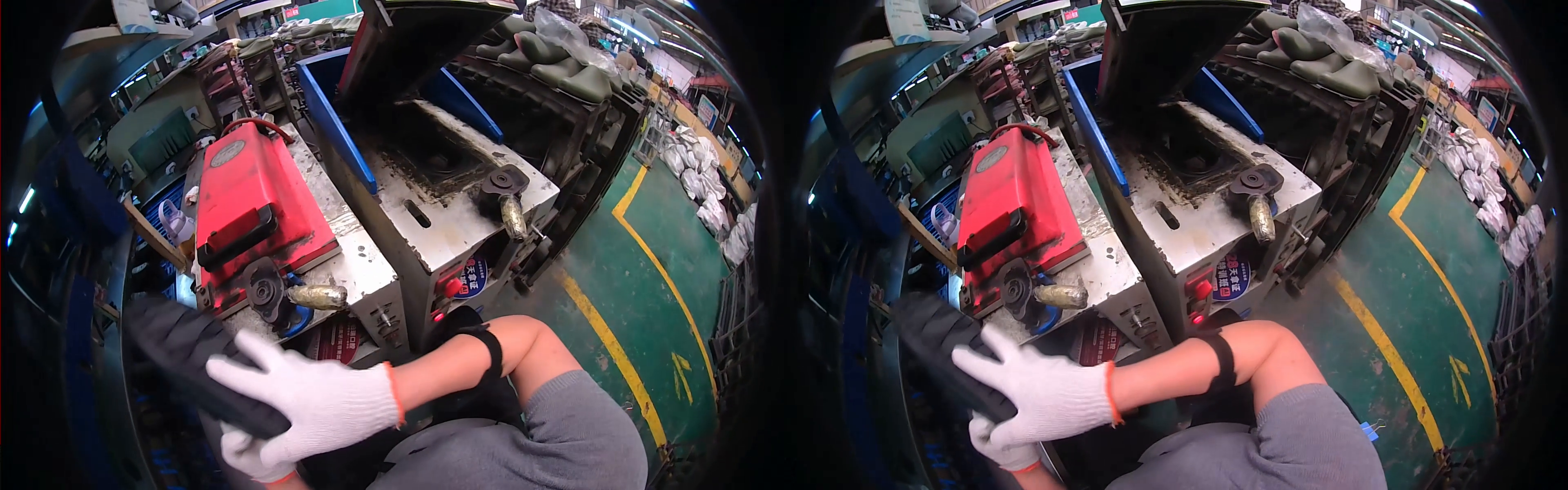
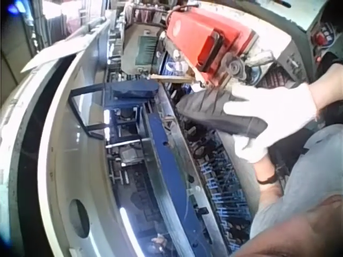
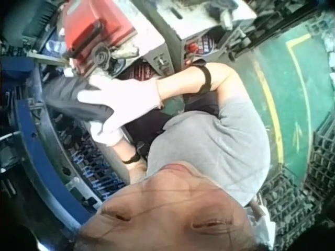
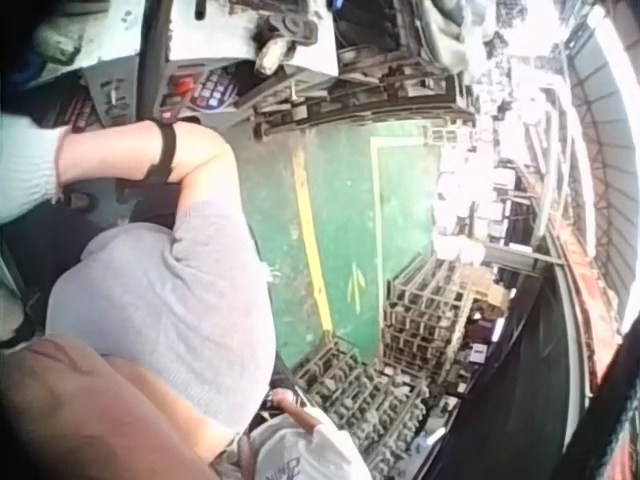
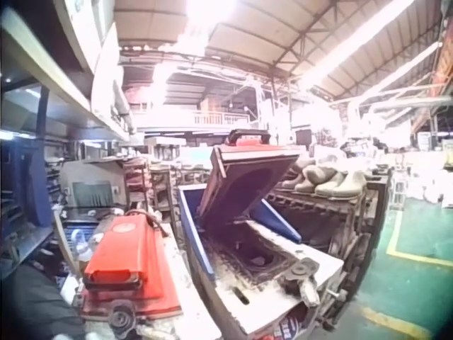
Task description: Placing shoes on lasts into a press machine, activating the press, and returning them to a conveyor belt.
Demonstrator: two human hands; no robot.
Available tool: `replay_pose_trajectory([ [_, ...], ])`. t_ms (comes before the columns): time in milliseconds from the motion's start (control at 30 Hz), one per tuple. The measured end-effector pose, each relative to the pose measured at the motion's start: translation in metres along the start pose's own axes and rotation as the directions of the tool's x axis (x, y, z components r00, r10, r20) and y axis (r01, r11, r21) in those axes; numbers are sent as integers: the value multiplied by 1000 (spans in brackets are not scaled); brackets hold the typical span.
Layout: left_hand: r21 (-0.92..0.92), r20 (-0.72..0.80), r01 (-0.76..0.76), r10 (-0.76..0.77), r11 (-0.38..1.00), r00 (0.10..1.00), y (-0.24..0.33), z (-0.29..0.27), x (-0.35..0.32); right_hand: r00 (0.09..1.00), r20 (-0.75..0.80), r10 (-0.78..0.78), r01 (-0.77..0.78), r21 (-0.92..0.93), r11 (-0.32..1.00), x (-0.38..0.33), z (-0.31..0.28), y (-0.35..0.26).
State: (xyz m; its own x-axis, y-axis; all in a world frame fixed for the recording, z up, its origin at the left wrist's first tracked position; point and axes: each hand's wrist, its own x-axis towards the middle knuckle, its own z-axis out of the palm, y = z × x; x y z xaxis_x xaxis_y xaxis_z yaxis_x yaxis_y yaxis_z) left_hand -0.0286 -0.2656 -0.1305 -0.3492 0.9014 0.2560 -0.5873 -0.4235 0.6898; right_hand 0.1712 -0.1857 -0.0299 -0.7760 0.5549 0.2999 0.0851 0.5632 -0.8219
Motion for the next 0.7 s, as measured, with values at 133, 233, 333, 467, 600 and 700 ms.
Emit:
replay_pose_trajectory([
  [133, 148, 231, 201, -232, 968, 945, -5, 134, 46, 976, -188, 110, -40, 342, 939, -36, -104, 12],
  [233, 291, 325, 137, -233, 947, 916, 2, 157, 92, 913, -271, 306, -107, 563, 819, -63, -182, 21],
  [333, 476, 436, -71, -166, 876, 884, -6, 209, 165, 783, -458, 421, -328, 270, 905, -71, -247, 53],
  [467, 489, 523, -185, -117, 853, 844, -20, 313, 236, 667, -674, 317, -574, -194, 796, -68, -342, 127],
  [600, 333, 933, -903, 40, 271, 356, -57, 354, 356, 572, -752, 328, -735, -291, 613, -33, -378, 181],
  [700, 483, 592, -255, -98, 837, 800, -93, 400, 385, 589, -741, 322, -757, -366, 542, -31, -388, 219],
])
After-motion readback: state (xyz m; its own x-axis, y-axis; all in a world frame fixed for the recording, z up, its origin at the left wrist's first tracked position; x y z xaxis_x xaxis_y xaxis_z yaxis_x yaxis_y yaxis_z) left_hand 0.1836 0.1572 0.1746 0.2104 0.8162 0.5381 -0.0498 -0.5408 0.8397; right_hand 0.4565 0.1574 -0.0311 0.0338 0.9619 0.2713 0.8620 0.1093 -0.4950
